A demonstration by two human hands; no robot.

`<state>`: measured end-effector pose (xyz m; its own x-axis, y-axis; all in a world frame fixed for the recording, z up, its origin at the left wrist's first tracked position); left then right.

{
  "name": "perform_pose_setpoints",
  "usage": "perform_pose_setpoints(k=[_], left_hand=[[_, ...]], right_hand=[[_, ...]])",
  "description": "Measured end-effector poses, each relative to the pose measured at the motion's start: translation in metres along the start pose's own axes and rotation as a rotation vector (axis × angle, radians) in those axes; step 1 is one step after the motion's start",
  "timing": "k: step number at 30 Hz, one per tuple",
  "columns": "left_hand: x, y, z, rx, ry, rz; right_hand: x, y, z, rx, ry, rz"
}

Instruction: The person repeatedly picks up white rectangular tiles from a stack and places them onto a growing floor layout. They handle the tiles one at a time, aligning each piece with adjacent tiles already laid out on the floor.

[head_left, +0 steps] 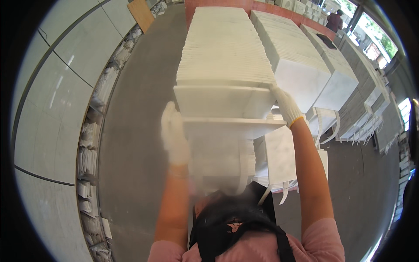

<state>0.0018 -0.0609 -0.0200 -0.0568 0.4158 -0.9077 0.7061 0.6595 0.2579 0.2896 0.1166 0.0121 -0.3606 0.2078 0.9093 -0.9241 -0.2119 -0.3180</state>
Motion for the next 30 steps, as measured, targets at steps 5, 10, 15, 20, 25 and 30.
perform_pose_setpoints(k=[5, 10, 15, 20, 25, 30], left_hand=[[0.003, -0.016, 0.02, 0.019, 0.053, -0.06], [0.008, -0.029, 0.036, 0.123, 0.26, -0.286], [0.013, -0.035, 0.049, 0.106, 0.233, -0.208], [0.013, -0.045, 0.066, 0.115, 0.235, -0.15], [0.016, -0.05, 0.068, 0.145, 0.268, -0.24], [0.016, -0.049, 0.065, 0.17, 0.286, -0.204]], right_hand=[[-0.007, -0.009, 0.057, 0.039, -0.016, -0.005], [-0.028, -0.011, 0.101, 0.102, -0.057, -0.025], [-0.052, -0.016, 0.111, 0.143, -0.041, -0.112], [-0.051, -0.023, 0.077, 0.027, 0.002, -0.183], [-0.009, -0.014, 0.001, -0.145, -0.08, -0.023], [0.001, 0.009, -0.04, -0.071, -0.005, -0.08]])
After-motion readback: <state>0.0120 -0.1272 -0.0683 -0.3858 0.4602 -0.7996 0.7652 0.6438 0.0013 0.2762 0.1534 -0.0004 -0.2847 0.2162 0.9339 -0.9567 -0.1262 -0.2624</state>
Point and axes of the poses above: each hand's wrist, its own z-axis away from the middle knuckle, its own y-axis out of the palm, x = y × z, the point moved 3 cm from there along -z, towards the middle knuckle, and after that the axes turned 7 degrees about y, right-handed, at the moved point
